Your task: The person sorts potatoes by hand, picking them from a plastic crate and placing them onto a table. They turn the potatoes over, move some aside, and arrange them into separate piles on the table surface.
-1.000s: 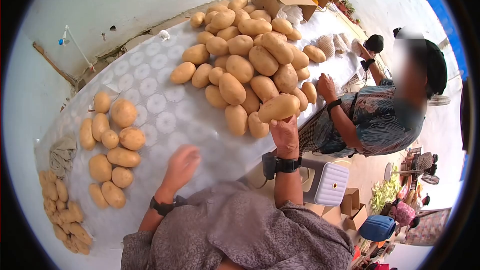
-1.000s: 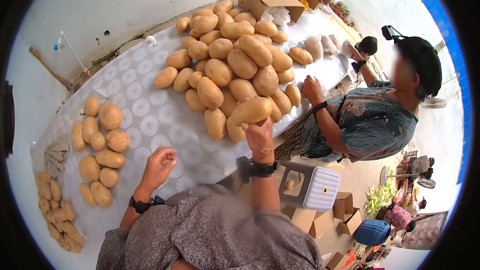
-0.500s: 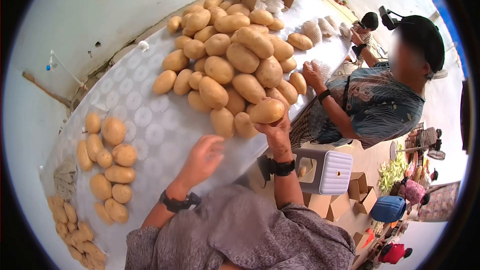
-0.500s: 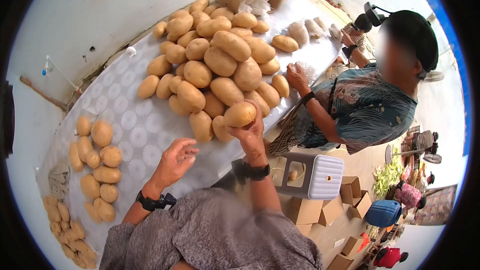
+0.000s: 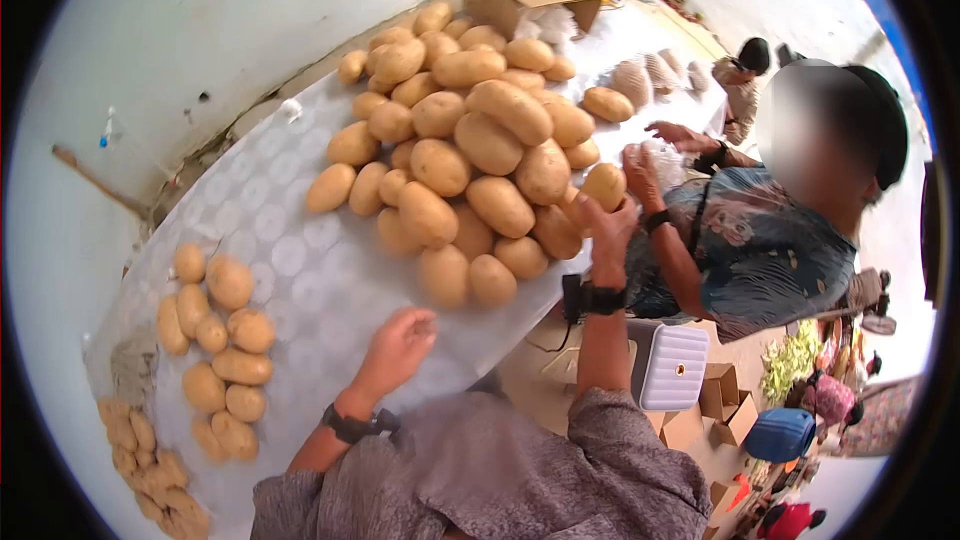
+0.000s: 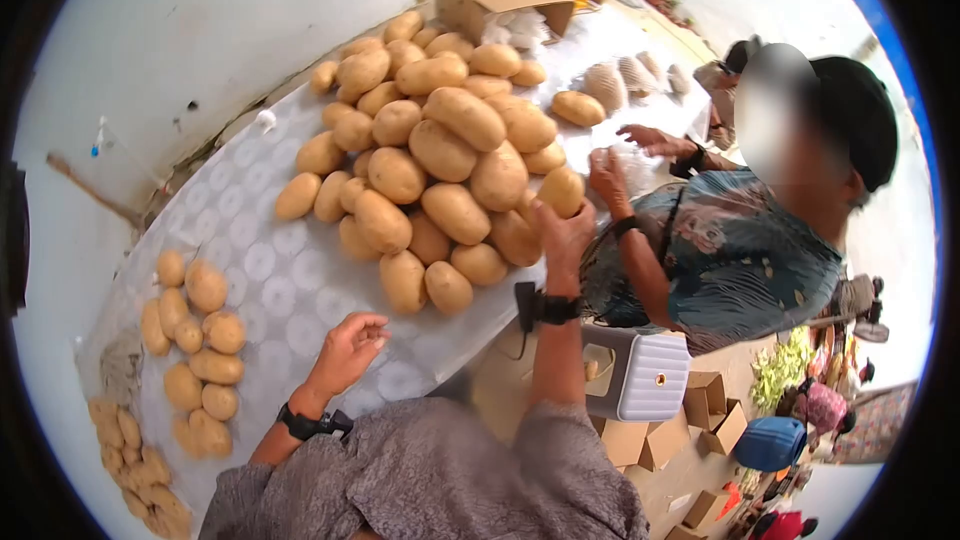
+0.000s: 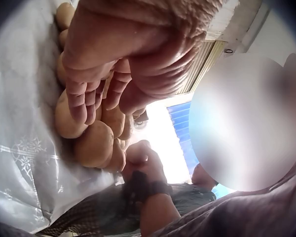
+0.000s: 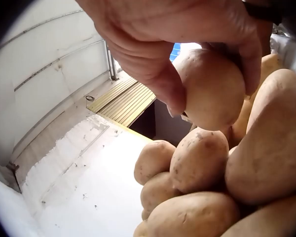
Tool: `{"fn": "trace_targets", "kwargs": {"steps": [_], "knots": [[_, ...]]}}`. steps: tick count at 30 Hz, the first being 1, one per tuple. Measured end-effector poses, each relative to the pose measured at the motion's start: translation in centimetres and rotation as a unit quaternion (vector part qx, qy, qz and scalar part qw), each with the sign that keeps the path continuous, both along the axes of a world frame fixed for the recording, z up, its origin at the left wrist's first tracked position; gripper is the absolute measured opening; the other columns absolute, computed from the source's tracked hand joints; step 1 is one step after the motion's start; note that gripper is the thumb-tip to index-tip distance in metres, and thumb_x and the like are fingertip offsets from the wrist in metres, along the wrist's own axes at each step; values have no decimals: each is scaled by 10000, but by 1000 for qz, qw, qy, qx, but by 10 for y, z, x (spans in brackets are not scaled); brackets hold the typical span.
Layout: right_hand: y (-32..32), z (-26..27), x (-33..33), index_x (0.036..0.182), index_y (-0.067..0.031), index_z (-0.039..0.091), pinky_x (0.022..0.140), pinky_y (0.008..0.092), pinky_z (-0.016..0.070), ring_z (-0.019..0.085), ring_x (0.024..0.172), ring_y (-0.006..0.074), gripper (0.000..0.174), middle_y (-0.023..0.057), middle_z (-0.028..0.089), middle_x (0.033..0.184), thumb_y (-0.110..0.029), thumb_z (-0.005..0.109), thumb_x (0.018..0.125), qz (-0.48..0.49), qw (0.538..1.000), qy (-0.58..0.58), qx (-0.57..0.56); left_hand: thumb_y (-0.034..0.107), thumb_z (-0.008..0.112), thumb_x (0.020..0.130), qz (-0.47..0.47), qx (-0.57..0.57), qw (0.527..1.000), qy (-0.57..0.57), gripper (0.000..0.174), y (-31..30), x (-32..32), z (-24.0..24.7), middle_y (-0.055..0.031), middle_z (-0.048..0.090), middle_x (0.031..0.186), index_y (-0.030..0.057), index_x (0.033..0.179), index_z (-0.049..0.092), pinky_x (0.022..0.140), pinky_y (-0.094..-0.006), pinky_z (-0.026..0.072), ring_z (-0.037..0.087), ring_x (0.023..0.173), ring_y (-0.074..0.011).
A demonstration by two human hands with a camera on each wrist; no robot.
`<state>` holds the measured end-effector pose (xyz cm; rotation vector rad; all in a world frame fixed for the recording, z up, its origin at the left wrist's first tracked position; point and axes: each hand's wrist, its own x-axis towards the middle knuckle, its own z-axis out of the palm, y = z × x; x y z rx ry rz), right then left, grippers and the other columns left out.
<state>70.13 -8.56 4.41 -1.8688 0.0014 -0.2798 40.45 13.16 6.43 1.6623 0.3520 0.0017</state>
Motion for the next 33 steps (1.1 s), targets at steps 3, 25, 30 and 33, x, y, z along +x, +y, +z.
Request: {"fn": "trace_targets", "kwargs": {"steps": [3,25,30,33], "knots": [[16,18,14,1049,64,598,732,306,535,639,808,175,481,126,673,954,-193,800,696,-2,999,-24,-36,-23,576,889,11,43,999,13,263,5,2,-3,-101,562,1121,-34,1151,559,902,-307,517,625,1054,-197],[-51,-73,76,1277,71,500,860,424,491,627,1001,393,637,273,637,1099,-447,587,917,93,931,-141,-325,-15,619,794,333,347,876,12,328,47,-127,-6,-189,535,1155,14,1113,548,824,-392,502,582,975,-396],[1,9,-4,1276,76,498,881,418,488,626,1028,374,585,247,635,1127,-405,548,947,23,918,-106,-381,-26,632,753,455,473,752,66,407,59,-191,-7,-201,471,1265,-14,1148,535,946,-441,430,493,1136,-400],[17,21,-26,1206,35,576,757,363,550,675,932,300,458,231,666,1040,-348,572,954,32,912,-175,-370,-17,654,729,522,506,675,128,482,62,-228,-17,-214,435,1300,-1,1189,511,1003,-468,377,441,1189,-415]]}}
